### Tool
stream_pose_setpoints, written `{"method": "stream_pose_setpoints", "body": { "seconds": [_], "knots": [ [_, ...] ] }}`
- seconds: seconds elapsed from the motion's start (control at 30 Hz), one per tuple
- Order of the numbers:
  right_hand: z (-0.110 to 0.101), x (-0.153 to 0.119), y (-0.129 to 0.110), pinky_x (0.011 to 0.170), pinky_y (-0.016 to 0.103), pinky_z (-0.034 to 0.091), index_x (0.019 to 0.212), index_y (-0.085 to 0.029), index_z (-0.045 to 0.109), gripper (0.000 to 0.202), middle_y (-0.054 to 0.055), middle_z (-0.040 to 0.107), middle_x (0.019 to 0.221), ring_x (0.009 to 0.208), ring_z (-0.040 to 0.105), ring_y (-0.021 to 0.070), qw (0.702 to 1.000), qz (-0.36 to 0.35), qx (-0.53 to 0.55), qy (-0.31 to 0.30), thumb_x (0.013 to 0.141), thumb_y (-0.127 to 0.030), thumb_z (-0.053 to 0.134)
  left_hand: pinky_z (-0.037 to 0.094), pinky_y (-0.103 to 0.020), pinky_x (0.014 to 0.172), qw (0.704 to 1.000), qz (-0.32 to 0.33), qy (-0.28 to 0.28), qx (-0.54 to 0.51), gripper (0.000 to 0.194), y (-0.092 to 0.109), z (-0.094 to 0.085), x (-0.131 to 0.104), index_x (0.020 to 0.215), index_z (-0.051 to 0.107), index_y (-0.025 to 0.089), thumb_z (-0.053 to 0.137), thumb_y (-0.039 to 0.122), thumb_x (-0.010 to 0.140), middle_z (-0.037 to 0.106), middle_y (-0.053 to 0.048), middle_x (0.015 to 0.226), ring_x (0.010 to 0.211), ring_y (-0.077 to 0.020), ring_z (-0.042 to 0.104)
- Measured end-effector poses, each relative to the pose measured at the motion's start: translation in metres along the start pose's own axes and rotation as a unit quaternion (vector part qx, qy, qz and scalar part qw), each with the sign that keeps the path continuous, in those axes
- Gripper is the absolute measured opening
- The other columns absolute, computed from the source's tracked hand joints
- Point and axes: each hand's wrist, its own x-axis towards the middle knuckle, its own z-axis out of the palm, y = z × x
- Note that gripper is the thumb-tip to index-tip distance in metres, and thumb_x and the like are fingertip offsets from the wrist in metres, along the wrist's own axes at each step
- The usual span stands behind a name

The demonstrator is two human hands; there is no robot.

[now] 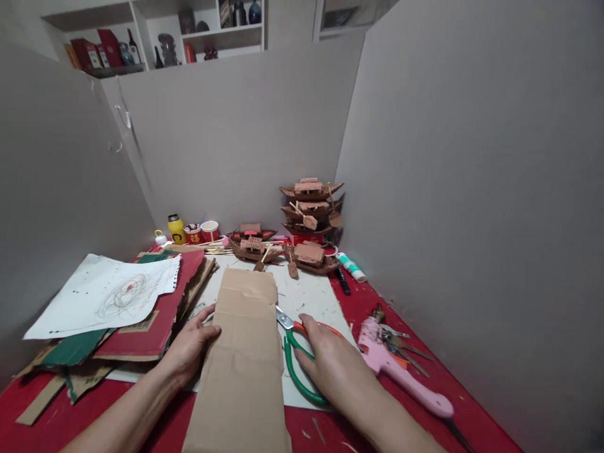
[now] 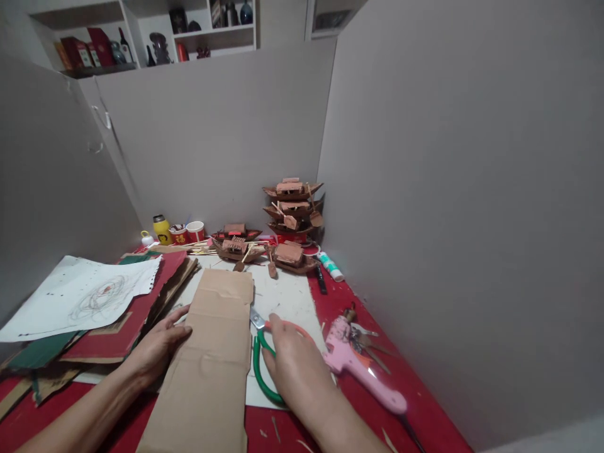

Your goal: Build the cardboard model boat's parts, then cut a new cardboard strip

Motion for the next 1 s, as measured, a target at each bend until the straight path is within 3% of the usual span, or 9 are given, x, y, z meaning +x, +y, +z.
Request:
{"method": "stream_pose_setpoints", "body": {
  "seconds": [0.2,0.43,0.6,0.8,1.0],
  "knots": [
    [0.0,-0.002,0.003,0.091,0.036,0.044,0.125,-0.012,0.052,0.044,0.016,0.066,0.114,0.105,0.062,0.0279,1.0,-0.011,0.025,-0.009,0.081,-0.013,0.054,0.052,-0.035,0.076,1.0,0.003,-0.019,-0.011,0.078,-0.001,-0.002,0.002,0.136,0.043,0.016,0.076,0.02,0.065,0.074,-0.011,0.093,0.081,-0.027,0.071],
    [0.001,-0.005,0.008,0.091,0.039,0.046,0.135,-0.013,0.046,0.055,0.016,0.063,0.123,0.112,0.06,0.0308,0.999,0.009,0.026,-0.034,0.08,-0.018,0.055,0.051,-0.033,0.077,0.998,0.022,-0.05,-0.041,0.058,0.001,-0.002,0.0,0.121,0.057,0.014,0.078,0.023,0.068,0.074,-0.013,0.098,0.085,-0.0256,0.071],
    [-0.004,-0.004,0.014,0.09,0.038,0.047,0.139,-0.012,0.043,0.057,0.017,0.064,0.123,0.113,0.061,0.0303,0.999,0.024,0.028,-0.028,0.083,-0.021,0.052,0.051,-0.033,0.075,0.998,0.039,-0.03,-0.05,0.049,0.004,0.0,-0.003,0.112,0.062,0.013,0.078,0.022,0.066,0.075,-0.011,0.093,0.081,-0.0246,0.071],
    [-0.013,-0.003,0.014,0.089,0.04,0.047,0.138,-0.01,0.044,0.056,0.018,0.066,0.12,0.107,0.064,0.0325,0.998,0.058,0.015,-0.002,0.084,-0.025,0.052,0.05,-0.029,0.068,1.0,0.011,-0.007,-0.017,0.038,0.006,0.002,-0.005,0.099,0.065,0.014,0.077,0.022,0.064,0.075,-0.008,0.086,0.074,-0.0225,0.071],
    [-0.018,-0.004,0.01,0.085,0.037,0.049,0.137,-0.011,0.045,0.056,0.017,0.068,0.116,0.103,0.066,0.0305,0.997,0.058,0.03,0.031,0.083,-0.029,0.053,0.051,-0.029,0.067,1.0,0.002,-0.007,-0.001,0.037,0.005,0.004,-0.005,0.099,0.064,0.015,0.075,0.022,0.064,0.073,-0.006,0.083,0.074,-0.0221,0.07]
  ]
}}
